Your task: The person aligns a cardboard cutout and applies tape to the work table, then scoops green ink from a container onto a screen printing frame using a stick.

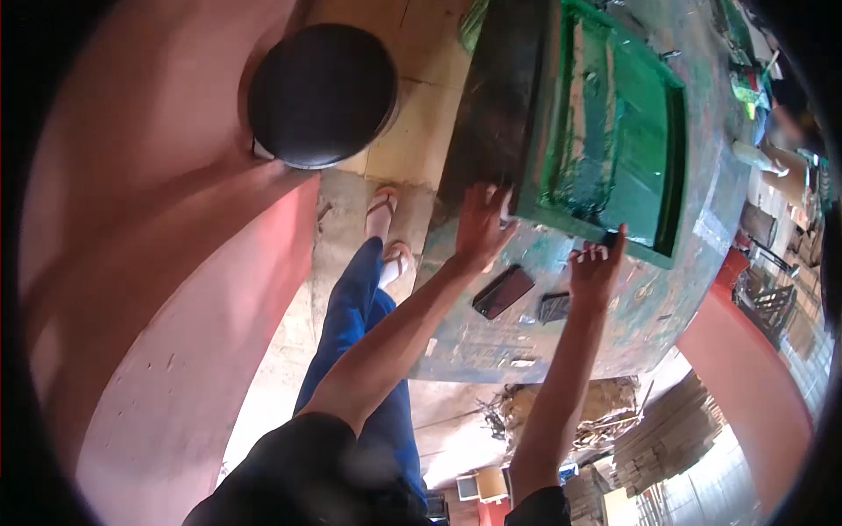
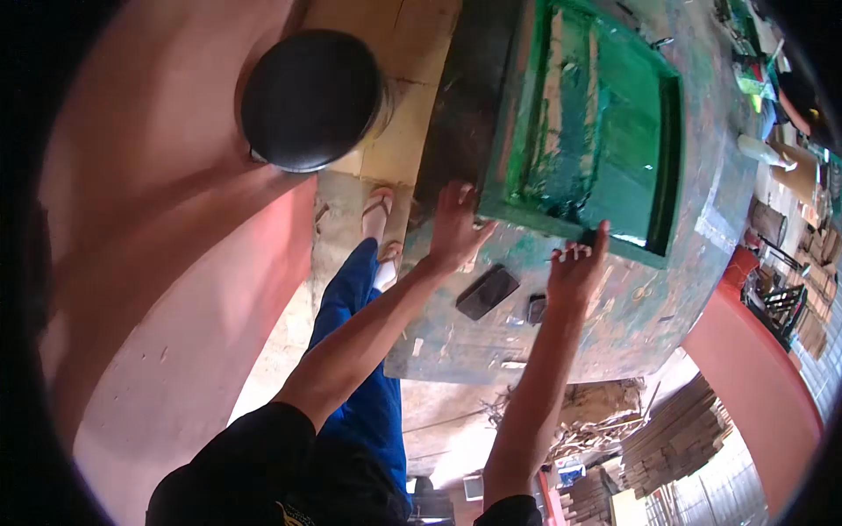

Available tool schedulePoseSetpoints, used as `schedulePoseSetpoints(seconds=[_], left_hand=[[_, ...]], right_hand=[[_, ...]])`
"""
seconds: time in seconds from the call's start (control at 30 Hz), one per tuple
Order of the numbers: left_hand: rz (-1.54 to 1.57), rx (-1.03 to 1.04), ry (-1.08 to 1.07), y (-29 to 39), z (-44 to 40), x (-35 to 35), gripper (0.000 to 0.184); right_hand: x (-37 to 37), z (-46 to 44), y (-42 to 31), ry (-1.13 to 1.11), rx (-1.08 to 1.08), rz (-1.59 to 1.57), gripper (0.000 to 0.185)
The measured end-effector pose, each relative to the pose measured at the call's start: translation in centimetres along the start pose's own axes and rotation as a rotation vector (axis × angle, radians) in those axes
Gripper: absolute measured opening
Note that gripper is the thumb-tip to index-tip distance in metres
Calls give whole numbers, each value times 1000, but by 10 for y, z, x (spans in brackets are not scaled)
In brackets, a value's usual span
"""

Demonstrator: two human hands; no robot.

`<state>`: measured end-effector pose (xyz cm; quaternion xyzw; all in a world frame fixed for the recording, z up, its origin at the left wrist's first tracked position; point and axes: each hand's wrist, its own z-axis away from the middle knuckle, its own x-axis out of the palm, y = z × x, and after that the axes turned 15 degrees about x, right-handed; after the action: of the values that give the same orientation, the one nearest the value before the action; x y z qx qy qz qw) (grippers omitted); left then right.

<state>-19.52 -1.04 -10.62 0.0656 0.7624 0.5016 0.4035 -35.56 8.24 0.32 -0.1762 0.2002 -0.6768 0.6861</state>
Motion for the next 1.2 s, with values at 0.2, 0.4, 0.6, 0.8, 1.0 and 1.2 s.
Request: schedulePoseSetpoints(seconds=[0.2, 0.4, 0.6, 0.8, 1.0, 1.2], left_hand=[[8, -13, -6, -12, 4, 5, 53], [3, 21, 13, -12, 6, 9, 52], [-42, 99, -101, 7, 2, 15, 44], [-45, 163, -92, 18, 3, 43, 30], [-19, 178, -100, 15, 5, 37, 36], [140, 71, -125, 41, 37, 0, 60]], right_hand=[[6, 23, -20, -43, -72, 41, 42], [4, 28, -24, -75, -65, 52, 41], [0, 20, -20, -78, -51, 29, 42], [-5, 17, -18, -74, -40, 41, 46], [-15, 10, -17, -126, -7, 27, 47], [-5, 44, -43, -218, -140, -63, 49]])
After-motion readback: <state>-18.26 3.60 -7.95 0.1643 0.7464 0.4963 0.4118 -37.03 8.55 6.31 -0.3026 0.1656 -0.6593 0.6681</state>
